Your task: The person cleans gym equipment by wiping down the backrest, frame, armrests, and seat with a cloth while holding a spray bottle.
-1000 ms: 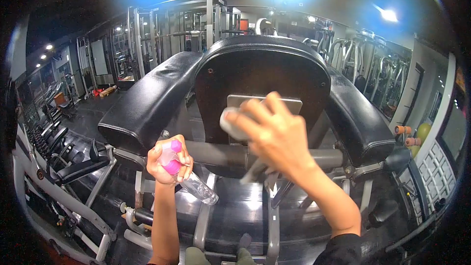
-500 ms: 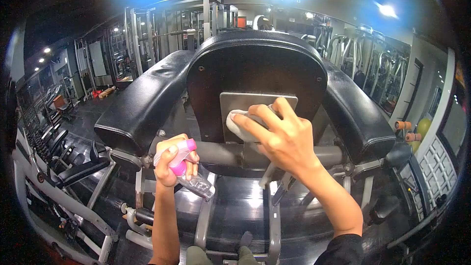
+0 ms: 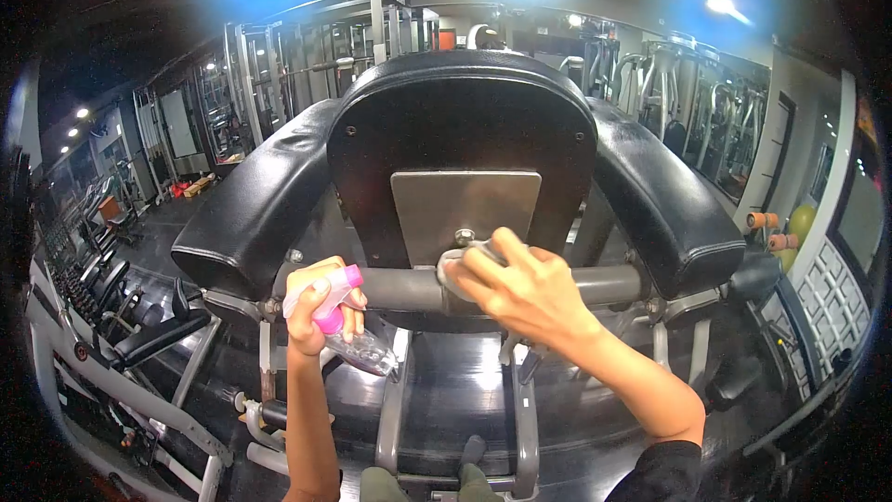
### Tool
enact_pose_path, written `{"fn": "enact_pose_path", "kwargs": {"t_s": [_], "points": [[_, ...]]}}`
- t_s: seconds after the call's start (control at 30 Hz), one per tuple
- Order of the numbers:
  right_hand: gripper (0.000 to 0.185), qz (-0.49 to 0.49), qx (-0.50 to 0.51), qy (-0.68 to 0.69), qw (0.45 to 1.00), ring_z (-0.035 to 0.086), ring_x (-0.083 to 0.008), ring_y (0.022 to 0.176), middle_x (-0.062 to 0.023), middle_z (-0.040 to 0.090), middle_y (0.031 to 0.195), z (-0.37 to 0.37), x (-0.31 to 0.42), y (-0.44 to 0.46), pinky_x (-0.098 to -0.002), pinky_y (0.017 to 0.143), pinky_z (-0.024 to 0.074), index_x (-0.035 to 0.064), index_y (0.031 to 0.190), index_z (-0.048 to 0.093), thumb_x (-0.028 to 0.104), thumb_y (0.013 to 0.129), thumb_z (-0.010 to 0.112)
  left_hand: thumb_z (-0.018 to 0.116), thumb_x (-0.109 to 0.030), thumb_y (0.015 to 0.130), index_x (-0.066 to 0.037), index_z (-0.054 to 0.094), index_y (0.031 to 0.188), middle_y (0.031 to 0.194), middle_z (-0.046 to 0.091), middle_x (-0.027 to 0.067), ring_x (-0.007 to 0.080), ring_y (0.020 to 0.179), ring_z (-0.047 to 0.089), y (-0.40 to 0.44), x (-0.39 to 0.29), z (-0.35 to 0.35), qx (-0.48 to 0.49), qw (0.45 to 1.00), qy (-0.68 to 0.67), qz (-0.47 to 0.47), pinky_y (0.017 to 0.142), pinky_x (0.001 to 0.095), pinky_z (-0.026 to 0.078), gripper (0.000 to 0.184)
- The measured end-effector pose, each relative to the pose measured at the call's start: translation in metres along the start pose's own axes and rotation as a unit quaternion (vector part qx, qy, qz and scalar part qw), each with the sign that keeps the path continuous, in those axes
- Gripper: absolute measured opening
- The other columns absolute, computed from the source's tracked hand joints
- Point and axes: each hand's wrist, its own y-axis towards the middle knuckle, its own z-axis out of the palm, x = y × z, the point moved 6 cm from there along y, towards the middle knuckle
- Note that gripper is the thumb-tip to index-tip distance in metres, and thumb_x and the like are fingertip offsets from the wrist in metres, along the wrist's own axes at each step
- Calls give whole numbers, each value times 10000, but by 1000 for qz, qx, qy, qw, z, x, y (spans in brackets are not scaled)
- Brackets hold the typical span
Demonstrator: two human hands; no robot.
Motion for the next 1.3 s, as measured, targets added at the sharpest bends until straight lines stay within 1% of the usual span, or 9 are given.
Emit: {"fn": "enact_pose_path", "kwargs": {"t_s": [0.2,0.47,0.67,0.8,0.9,1.0,1.13,1.2,1.3], "points": [[609,133,-13,64,989,540,-135,802,100,584,911,-10,-33,-15,-233,531,520,290,1074,707,73,508,764,475,-311,926,121,584,757,698,587,175,188,390,559,2,1,6,10,999,35,-2,417,291,504,477],[473,228,-204,52,951,553,-166,731,68,626,913,-16,-43,-25,-281,549,486,249,994,734,71,558,779,481,-301,936,101,610,775,733,588,141,162,415,572,5,-1,15,-12,991,130,-23,440,272,508,452],[532,183,8,109,977,546,-149,810,82,600,913,-1,-30,-31,-275,543,515,263,1005,704,85,514,804,484,-313,945,104,611,790,738,591,139,162,417,572,2,2,14,-13,991,133,-27,441,268,507,462],[476,202,-162,49,965,567,-163,717,66,628,878,-29,-56,-31,-287,529,495,246,988,720,70,552,794,489,-318,945,104,611,793,740,592,139,163,418,573,2,1,17,-6,989,149,-20,440,268,509,465],[437,225,-189,45,955,574,-167,730,69,634,881,-30,-65,-36,-297,529,495,233,957,729,54,561,785,493,-332,944,104,610,796,741,591,137,163,419,575,2,2,16,-7,988,154,-23,439,267,510,476],[481,149,-9,83,985,572,-154,797,82,619,905,-10,-46,-37,-275,542,528,263,1006,705,72,571,782,498,-347,943,103,611,797,743,590,134,162,419,574,2,3,15,-11,988,152,-28,439,267,510,486],[523,159,23,76,984,563,-144,799,93,613,910,-13,-52,-43,-268,515,527,299,1027,698,81,559,785,497,-257,946,97,650,892,752,603,128,145,433,577,0,7,12,-4,991,132,-14,437,250,483,389],[490,184,-78,38,979,564,-143,750,88,617,899,-23,-61,-45,-261,511,509,280,1008,711,86,567,796,492,-162,953,91,690,992,764,620,123,128,449,581,0,5,14,5,993,118,6,435,234,457,325],[496,223,-180,39,957,557,-150,743,84,614,901,-25,-67,-50,-275,510,496,279,1021,719,70,575,780,507,-348,940,95,601,784,740,590,137,164,418,572,1,4,15,-19,987,155,-35,442,264,507,479]]}}
